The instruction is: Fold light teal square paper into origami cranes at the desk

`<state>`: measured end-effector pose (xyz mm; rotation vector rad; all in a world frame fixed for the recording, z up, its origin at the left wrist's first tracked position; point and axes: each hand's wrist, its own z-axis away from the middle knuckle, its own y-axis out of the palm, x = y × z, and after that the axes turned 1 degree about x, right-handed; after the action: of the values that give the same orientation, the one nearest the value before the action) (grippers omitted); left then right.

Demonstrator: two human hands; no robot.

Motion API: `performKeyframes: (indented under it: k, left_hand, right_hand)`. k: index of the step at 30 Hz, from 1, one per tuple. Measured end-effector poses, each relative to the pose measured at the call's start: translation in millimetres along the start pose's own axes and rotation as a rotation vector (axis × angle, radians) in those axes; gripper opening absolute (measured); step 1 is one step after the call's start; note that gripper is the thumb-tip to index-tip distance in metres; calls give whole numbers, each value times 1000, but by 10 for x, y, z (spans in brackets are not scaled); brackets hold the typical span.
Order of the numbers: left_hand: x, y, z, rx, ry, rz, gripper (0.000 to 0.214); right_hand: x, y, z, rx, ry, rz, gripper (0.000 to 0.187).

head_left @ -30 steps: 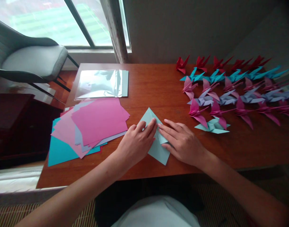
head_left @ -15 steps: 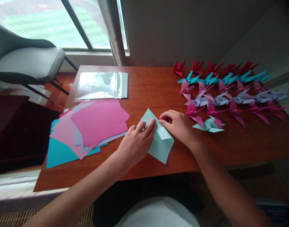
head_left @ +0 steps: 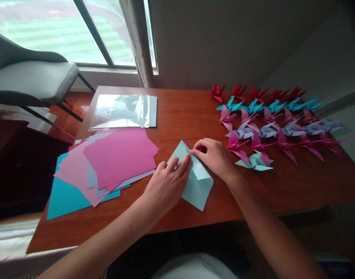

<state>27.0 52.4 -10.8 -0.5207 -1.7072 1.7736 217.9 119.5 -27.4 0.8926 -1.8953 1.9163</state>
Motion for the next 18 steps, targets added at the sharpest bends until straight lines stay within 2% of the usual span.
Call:
performKeyframes:
  k: [8,18]
  left_hand:
    - [-6,22,4,-16,-9,21,48]
    - [-16,0,11,0,-22,22,49]
  right_hand:
    - [87,75,-361,26,17,82,15]
    - [138,198,-617,-13,52,124,20]
